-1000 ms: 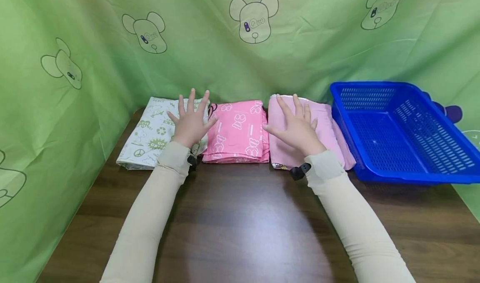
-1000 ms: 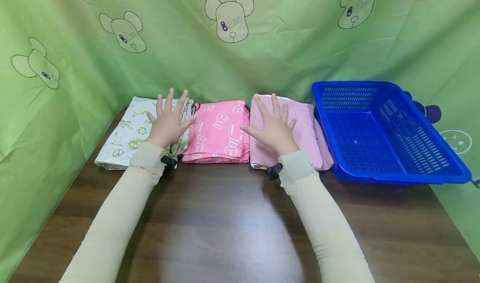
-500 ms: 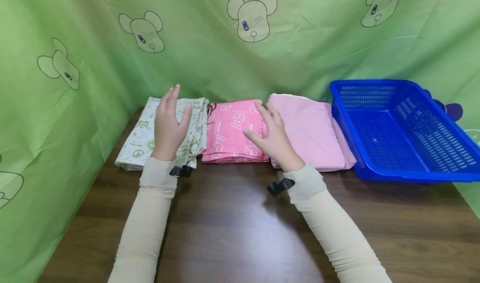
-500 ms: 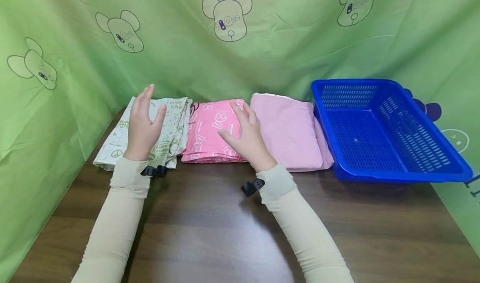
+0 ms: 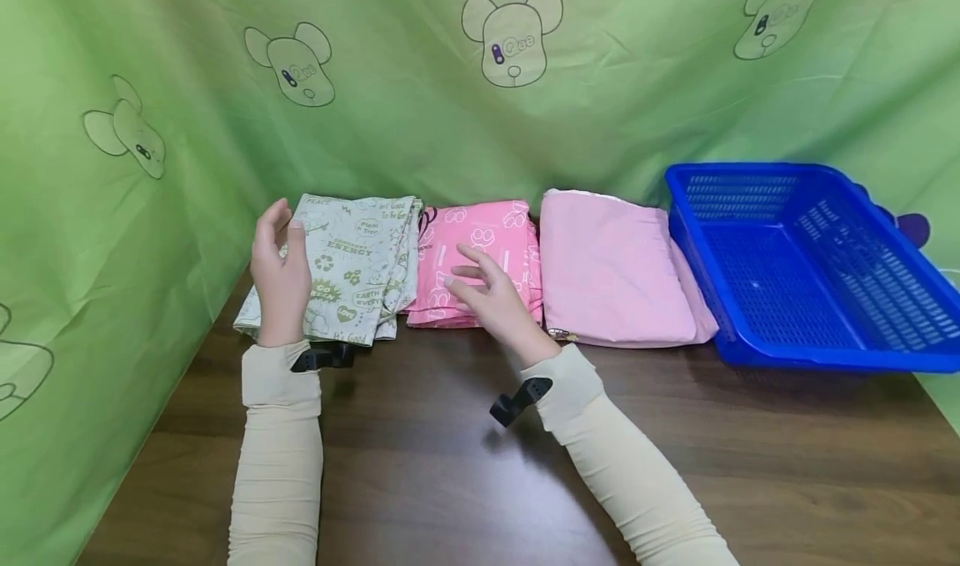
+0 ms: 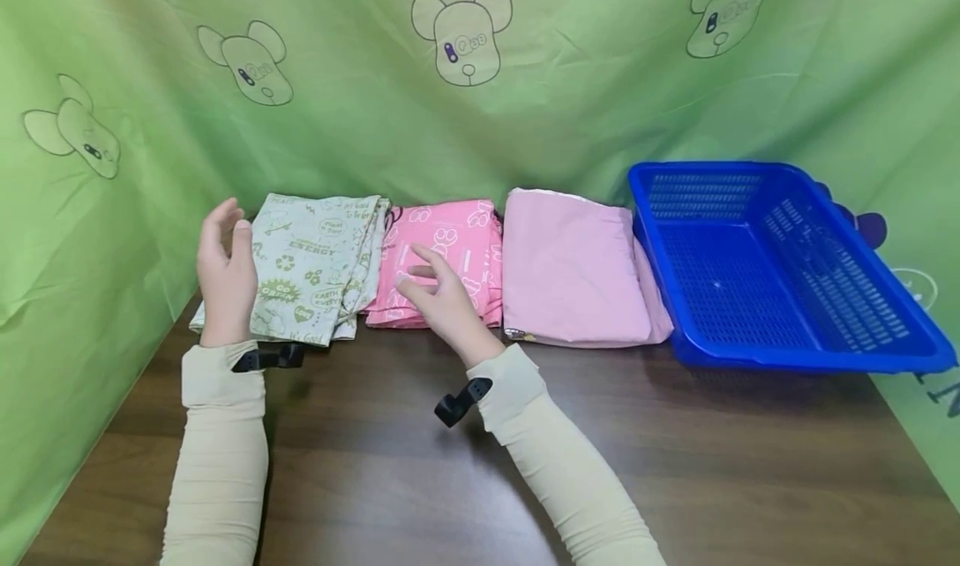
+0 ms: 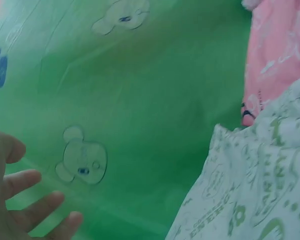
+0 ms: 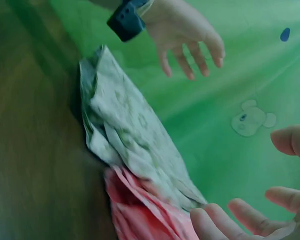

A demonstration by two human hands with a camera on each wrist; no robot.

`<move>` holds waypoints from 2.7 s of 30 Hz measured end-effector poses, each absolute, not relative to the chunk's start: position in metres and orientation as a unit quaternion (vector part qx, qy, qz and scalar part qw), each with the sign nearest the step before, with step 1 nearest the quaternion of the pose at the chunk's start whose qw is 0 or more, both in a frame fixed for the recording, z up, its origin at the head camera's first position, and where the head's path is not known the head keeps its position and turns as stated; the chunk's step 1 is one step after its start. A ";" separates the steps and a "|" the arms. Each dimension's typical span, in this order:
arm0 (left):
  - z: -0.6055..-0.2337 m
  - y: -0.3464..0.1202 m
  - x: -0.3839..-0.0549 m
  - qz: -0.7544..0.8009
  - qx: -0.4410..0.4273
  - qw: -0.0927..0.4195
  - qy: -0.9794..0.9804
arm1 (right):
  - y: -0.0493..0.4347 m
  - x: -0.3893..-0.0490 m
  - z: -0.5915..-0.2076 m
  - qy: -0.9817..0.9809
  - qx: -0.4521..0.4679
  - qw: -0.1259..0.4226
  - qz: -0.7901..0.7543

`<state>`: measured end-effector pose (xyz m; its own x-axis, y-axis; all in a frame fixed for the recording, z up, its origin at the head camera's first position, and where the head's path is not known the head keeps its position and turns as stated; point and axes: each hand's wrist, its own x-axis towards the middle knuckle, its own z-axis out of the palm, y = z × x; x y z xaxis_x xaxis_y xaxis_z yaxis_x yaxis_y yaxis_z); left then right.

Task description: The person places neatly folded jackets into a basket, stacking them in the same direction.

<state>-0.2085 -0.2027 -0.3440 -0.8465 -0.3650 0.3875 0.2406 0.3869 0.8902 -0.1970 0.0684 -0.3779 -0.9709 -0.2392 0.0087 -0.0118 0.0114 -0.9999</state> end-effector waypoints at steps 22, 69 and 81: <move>-0.385 -0.279 -0.209 -0.459 0.164 0.158 -0.859 | 0.009 -0.192 -0.404 0.597 -0.011 0.250 -0.762; -0.422 -0.307 -0.211 -0.566 0.082 0.051 -0.819 | -0.049 -0.215 -0.424 0.597 -0.029 0.219 -0.771; -0.423 -0.307 -0.208 -0.753 0.088 0.058 -0.650 | -0.052 -0.215 -0.426 0.570 -0.014 0.207 -0.795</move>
